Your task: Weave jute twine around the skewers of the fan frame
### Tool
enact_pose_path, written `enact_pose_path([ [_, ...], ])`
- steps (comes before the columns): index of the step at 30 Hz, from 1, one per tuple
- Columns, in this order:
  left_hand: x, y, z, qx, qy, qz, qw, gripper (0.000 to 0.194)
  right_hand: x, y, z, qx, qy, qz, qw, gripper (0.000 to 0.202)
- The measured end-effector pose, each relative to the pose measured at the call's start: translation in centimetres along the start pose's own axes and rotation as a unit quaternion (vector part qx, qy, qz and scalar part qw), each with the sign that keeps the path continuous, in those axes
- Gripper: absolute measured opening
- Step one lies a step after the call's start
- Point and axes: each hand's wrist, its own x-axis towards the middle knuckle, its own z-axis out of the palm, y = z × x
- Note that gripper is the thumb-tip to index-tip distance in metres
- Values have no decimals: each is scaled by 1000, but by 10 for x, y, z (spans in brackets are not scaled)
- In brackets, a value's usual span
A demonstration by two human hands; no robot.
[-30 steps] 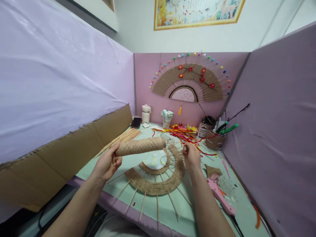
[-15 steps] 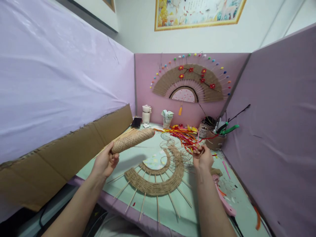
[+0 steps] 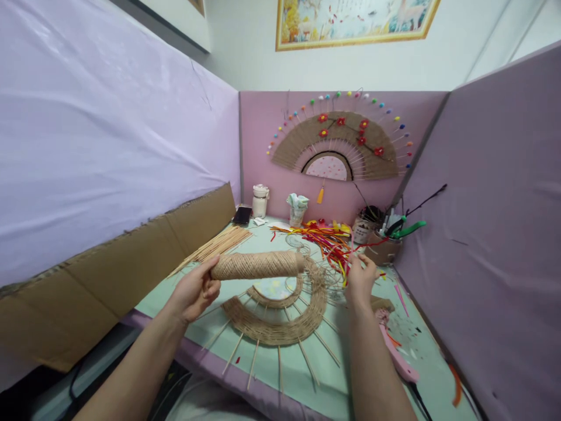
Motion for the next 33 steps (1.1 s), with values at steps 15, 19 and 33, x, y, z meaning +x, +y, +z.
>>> enact_pose_path([
  [15,-17,-29,24,171,-234,-119,950,29,-94,-40,19,76,-679,56,728,49],
  [19,-13,-31,23,180,-233,-117,949,29,-95,-39,18,45,-695,91,712,40],
  [33,8,-10,11,97,-16,39,994,16,-47,-41,6,20,-384,-25,923,29],
])
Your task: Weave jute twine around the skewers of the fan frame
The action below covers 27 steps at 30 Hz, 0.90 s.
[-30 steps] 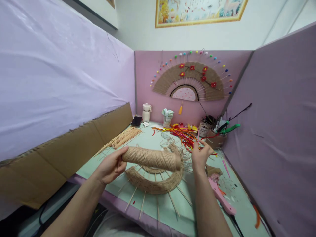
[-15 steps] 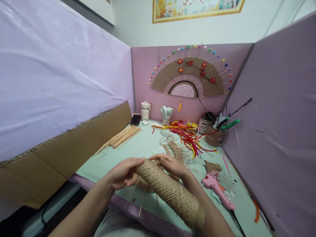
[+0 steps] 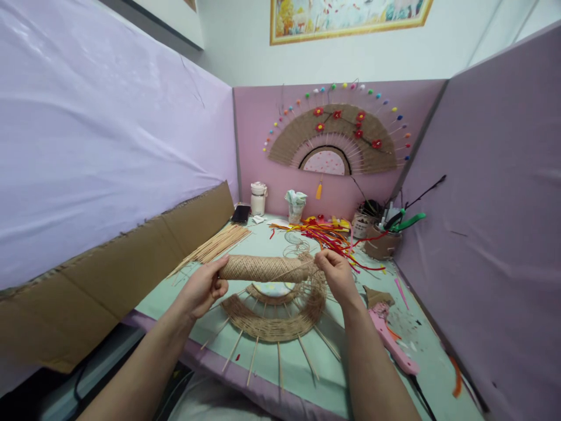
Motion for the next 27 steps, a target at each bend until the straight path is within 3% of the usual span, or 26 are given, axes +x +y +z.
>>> enact_pose_path([
  [8,-1,6,-10,-23,14,36,999,12,7,12,-2,-30,87,42,995,33],
  [11,-2,9,-9,-43,45,45,997,10,9,20,-5,-40,102,62,992,35],
  [14,-2,13,-10,-48,61,38,996,7,13,26,-12,-18,171,61,983,38],
  [18,-1,16,-16,-18,52,47,997,10,21,28,-27,121,307,42,943,38],
  [22,3,14,-20,-24,90,68,993,10,25,27,-45,242,362,62,898,33],
  [27,13,18,-26,-111,158,85,977,8,24,31,-66,267,430,80,859,31],
])
